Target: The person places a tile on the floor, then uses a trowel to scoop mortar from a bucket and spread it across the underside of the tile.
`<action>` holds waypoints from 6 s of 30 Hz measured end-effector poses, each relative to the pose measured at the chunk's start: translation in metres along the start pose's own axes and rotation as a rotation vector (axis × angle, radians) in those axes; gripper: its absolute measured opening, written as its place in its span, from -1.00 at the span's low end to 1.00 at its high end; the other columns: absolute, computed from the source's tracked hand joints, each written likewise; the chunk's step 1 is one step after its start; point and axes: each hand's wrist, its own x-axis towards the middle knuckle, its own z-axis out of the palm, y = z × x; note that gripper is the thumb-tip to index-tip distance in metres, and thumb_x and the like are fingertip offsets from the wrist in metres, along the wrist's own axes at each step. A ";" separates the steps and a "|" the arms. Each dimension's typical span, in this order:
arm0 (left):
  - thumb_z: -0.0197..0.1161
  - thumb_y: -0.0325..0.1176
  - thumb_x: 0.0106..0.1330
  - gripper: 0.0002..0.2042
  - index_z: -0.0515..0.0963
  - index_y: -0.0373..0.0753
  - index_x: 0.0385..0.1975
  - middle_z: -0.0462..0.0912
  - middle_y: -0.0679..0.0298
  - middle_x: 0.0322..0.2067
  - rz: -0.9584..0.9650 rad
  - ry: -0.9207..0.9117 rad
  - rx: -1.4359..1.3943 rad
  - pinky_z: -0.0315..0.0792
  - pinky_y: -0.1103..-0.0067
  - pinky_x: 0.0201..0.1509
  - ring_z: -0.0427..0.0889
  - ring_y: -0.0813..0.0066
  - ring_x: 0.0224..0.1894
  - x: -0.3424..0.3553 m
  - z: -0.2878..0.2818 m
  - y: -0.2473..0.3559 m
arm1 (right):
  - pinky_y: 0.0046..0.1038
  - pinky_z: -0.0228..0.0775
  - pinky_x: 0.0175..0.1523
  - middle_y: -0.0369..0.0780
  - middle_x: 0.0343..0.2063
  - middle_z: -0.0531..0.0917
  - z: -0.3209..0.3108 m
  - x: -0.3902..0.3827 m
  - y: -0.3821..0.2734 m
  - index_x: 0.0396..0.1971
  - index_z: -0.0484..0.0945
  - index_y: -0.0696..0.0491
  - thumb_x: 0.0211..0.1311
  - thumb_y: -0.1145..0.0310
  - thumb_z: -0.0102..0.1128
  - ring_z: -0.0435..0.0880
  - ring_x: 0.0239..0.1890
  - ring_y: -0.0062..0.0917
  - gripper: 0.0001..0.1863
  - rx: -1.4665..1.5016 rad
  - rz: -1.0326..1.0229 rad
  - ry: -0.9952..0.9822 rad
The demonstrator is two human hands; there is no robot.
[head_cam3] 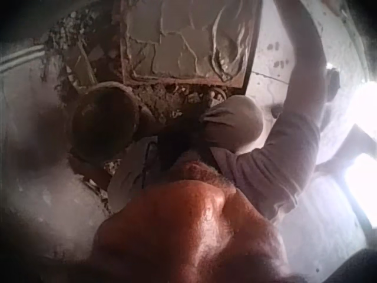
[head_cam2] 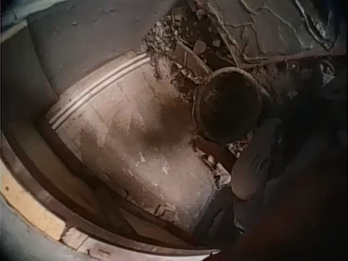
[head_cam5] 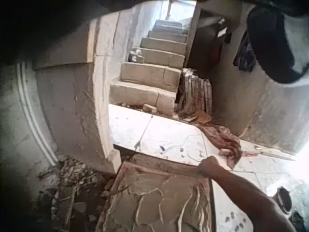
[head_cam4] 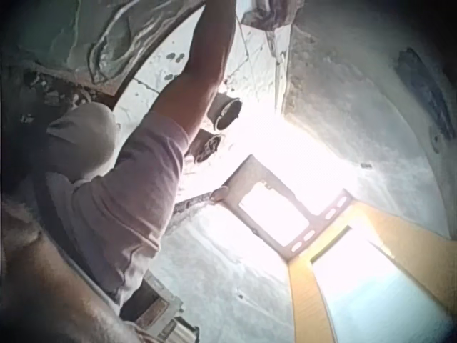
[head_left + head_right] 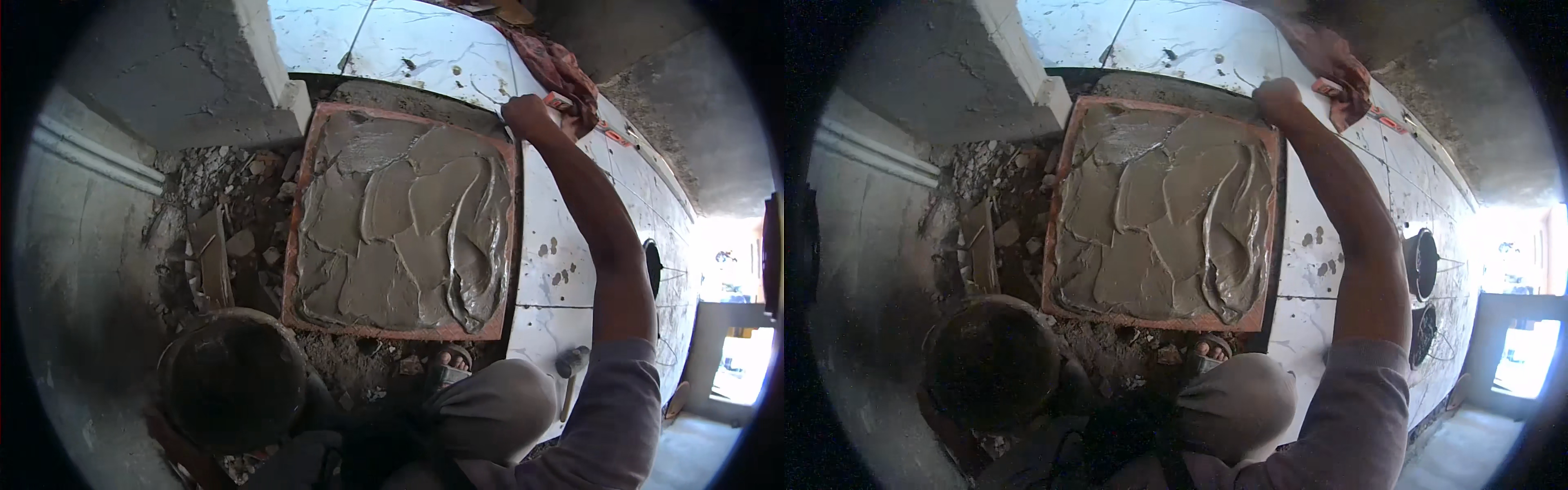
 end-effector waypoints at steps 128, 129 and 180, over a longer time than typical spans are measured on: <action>-0.02 -0.10 0.37 -0.65 0.44 -0.28 -0.48 0.48 0.37 -0.58 -0.609 -1.718 -1.276 0.34 0.69 -0.48 0.42 0.68 -0.56 -0.357 0.387 0.422 | -0.55 0.36 -0.49 -0.23 -0.64 0.57 -0.002 -0.598 0.021 -0.25 0.57 0.19 0.06 0.19 0.18 0.54 -0.58 -0.65 -0.63 1.101 1.236 -0.471; -0.02 -0.10 0.37 -0.65 0.44 -0.28 -0.48 0.48 0.37 -0.58 -0.612 -1.720 -1.279 0.34 0.69 -0.48 0.42 0.68 -0.56 -0.361 0.395 0.422 | -0.52 0.36 -0.45 -0.20 -0.64 0.58 -0.001 -0.598 0.023 -0.34 0.59 0.21 0.05 0.19 0.19 0.56 -0.56 -0.62 -0.65 1.009 1.232 -0.420; -0.04 -0.17 0.36 -0.71 0.41 -0.26 -0.12 0.47 0.34 -0.38 -0.292 -1.207 -0.044 0.40 0.53 -0.30 0.44 0.55 -0.38 0.048 0.247 0.009 | -0.29 0.36 -0.03 0.02 -0.25 0.57 0.083 -0.380 -0.270 -0.22 0.50 0.22 0.07 0.41 0.08 0.53 -0.14 -0.11 -0.72 1.365 0.670 0.170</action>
